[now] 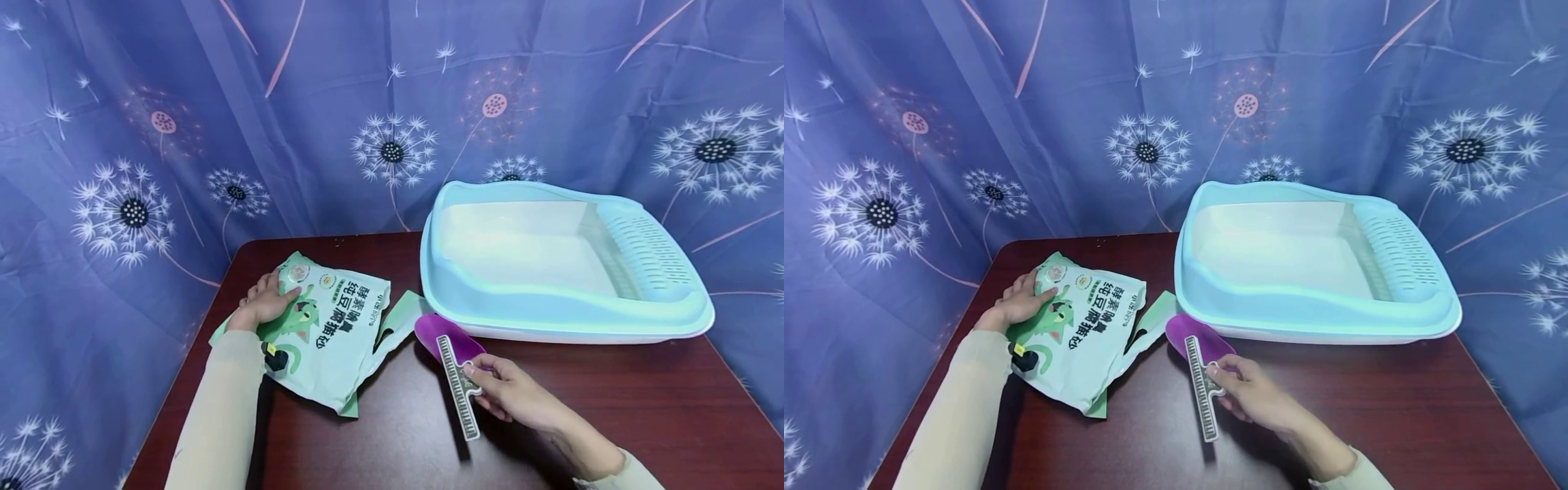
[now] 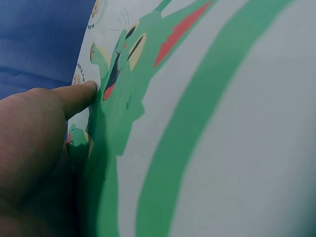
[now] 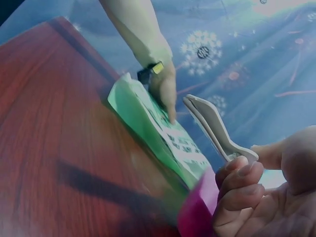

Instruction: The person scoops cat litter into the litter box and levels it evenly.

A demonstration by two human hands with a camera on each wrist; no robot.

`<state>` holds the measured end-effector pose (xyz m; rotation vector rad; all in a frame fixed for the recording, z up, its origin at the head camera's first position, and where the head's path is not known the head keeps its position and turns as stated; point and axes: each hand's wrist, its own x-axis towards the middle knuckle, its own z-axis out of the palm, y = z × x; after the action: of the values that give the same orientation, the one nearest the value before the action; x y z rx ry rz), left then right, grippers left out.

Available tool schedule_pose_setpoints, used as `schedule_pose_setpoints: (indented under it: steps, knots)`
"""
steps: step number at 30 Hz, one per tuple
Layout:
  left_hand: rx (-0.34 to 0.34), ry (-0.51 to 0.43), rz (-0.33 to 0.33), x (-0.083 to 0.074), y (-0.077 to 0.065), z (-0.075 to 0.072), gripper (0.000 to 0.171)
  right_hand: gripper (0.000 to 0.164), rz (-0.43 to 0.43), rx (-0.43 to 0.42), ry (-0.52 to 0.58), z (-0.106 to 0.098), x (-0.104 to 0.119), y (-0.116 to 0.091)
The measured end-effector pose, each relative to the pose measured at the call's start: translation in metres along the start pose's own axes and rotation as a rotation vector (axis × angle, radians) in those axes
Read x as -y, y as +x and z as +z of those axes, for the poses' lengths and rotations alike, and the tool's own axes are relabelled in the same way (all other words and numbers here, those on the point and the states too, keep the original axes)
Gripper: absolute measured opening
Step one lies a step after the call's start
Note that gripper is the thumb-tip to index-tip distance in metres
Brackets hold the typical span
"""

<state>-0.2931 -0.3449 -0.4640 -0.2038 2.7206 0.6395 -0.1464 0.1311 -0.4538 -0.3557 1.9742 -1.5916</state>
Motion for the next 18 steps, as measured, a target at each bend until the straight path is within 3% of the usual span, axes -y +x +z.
schedule_pose_setpoints:
  steps: [18]
  knots:
    - [-0.007, 0.005, -0.013, -0.001, 0.001, -0.001, 0.093, 0.043, 0.080, -0.047, 0.031, -0.053, -0.020, -0.039]
